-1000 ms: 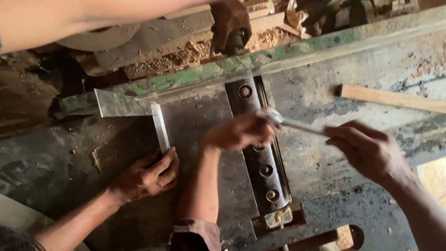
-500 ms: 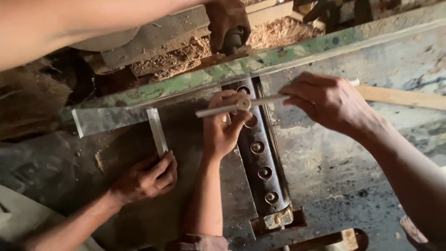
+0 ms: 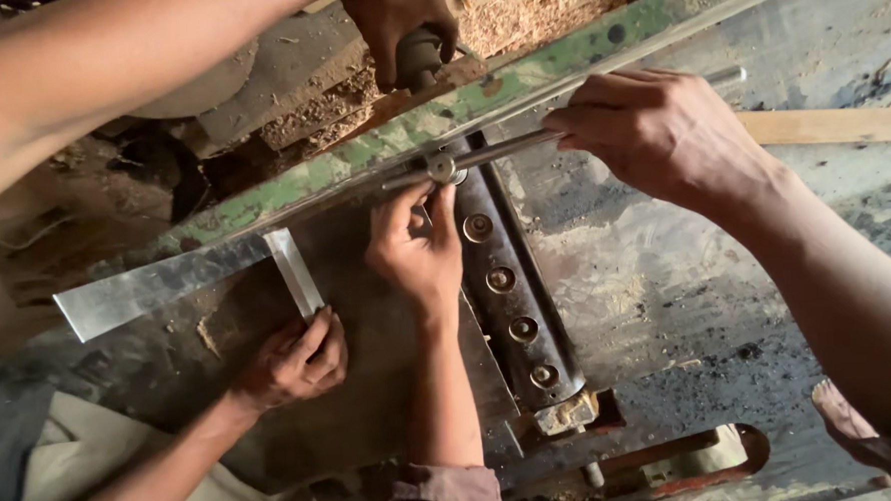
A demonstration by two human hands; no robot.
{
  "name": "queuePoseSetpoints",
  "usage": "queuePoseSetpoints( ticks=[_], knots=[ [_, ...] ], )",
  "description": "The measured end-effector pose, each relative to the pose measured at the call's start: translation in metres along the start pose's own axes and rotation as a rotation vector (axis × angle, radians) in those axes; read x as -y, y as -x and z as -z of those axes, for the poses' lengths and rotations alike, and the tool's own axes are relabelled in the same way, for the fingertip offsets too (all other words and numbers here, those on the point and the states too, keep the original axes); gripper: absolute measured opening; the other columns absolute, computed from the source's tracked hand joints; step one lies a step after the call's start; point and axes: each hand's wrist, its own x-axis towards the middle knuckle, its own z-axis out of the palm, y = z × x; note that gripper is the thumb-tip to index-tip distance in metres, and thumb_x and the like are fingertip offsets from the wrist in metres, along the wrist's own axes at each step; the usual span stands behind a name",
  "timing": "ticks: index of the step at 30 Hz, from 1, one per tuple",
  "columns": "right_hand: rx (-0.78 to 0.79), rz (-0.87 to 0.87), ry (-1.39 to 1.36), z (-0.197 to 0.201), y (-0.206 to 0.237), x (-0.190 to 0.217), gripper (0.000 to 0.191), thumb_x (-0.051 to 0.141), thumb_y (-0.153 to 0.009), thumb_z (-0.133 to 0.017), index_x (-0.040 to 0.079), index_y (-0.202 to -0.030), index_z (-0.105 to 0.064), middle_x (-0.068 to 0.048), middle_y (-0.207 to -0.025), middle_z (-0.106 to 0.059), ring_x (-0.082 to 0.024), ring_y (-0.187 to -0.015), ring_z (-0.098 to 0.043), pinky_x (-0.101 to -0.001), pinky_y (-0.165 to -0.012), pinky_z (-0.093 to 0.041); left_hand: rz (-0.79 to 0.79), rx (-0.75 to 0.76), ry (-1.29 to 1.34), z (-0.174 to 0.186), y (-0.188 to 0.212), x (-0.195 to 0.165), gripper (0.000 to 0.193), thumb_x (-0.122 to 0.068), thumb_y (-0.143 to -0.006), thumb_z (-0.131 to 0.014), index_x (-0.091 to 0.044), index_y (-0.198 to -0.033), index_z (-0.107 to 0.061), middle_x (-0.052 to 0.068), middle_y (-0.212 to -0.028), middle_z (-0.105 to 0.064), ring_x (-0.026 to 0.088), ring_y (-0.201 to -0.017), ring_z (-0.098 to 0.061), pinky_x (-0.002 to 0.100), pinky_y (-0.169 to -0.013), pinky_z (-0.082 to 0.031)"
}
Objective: The person uses a wrench to loosen and turn bolts on a metal bar mounted on a woodworking planer, holding a flat metal blade piece against the bar while working the fasteners. They reposition the bar and blade, reach into the machine slot, and continue turning bolts with the wrench through the episode.
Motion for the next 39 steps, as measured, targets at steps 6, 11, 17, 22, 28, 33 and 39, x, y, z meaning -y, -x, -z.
queuePoseSetpoints(
  ticks=[6, 11, 17, 22, 28, 33, 39],
  knots=[
    [0.007, 0.070, 0.223, -0.004, 0.005, -0.008, 0.023, 0.014, -0.098, -0.069, 0.021, -0.119, -0.077, -0.001, -0.111, -0.076, -0.016, -0.088, -0.072, -0.0252, -0.067, -0.058, -0.521, 0.021, -0.155, 0.021, -0.011, -0.016, 0.031, -0.005, -0.086, -0.087, -0.005, -0.112, -0.072, 0.008, -0.113, -0.071, 0.026, -0.106, -0.067, 0.038, -0.089, -0.053],
    [-0.011, 0.128, 0.391, 0.007, 0.006, -0.008, 0.032, 0.016, -0.099, -0.071, 0.026, -0.129, -0.074, 0.000, -0.108, -0.077, -0.014, -0.085, -0.072, -0.0231, -0.063, -0.057, -0.637, 0.090, -0.170, 0.006, -0.024, -0.010, 0.039, 0.002, -0.088, -0.085, -0.007, -0.123, -0.073, 0.006, -0.113, -0.071, 0.025, -0.108, -0.069, 0.040, -0.098, -0.055],
    [0.029, 0.129, 0.416, 0.019, -0.004, -0.002, 0.020, 0.023, -0.098, -0.073, 0.027, -0.117, -0.077, 0.004, -0.100, -0.078, -0.011, -0.079, -0.072, -0.0230, -0.057, -0.056, -0.643, 0.048, -0.150, -0.001, -0.013, 0.009, 0.038, 0.005, -0.087, -0.085, -0.007, -0.121, -0.073, 0.006, -0.110, -0.071, 0.026, -0.107, -0.070, 0.040, -0.096, -0.055],
    [-0.118, 0.133, 0.393, 0.006, 0.007, -0.008, 0.018, 0.029, -0.091, -0.073, 0.021, -0.105, -0.079, -0.001, -0.106, -0.079, -0.014, -0.083, -0.074, -0.0232, -0.061, -0.056, -0.691, 0.037, -0.148, -0.006, -0.011, 0.018, 0.037, 0.001, -0.088, -0.087, -0.008, -0.121, -0.073, 0.007, -0.114, -0.071, 0.027, -0.109, -0.071, 0.039, -0.097, -0.054],
    [0.289, -0.076, 0.633, 0.000, 0.032, -0.022, 0.047, 0.064, -0.097, -0.054, 0.023, -0.084, -0.070, 0.009, -0.065, -0.064, -0.006, -0.060, -0.063, -0.0222, -0.061, -0.050, -0.731, 0.013, -0.241, -0.004, -0.010, 0.013, 0.034, -0.008, -0.086, -0.090, -0.013, -0.117, -0.076, 0.003, -0.110, -0.073, 0.027, -0.106, -0.063, 0.040, -0.101, -0.046],
    [0.242, -0.269, 0.592, -0.009, 0.064, 0.012, 0.055, 0.062, -0.105, -0.050, 0.014, -0.082, -0.062, 0.003, -0.060, -0.057, -0.012, -0.047, -0.052, -0.0284, -0.048, -0.044, -0.775, -0.141, -0.329, -0.002, 0.000, 0.010, 0.033, -0.017, -0.081, -0.091, -0.018, -0.111, -0.078, 0.005, -0.092, -0.062, 0.027, -0.096, -0.059, 0.041, -0.092, -0.044],
    [-0.102, -0.499, 0.504, -0.028, 0.087, 0.075, 0.061, 0.069, -0.111, -0.058, 0.016, -0.080, -0.057, 0.001, -0.062, -0.056, -0.018, -0.058, -0.057, -0.0365, -0.063, -0.048, -0.780, -0.124, -0.311, -0.002, 0.006, 0.024, 0.031, -0.009, -0.086, -0.089, -0.016, -0.114, -0.079, -0.002, -0.089, -0.063, 0.023, -0.093, -0.060, 0.041, -0.087, -0.046]
  ],
)
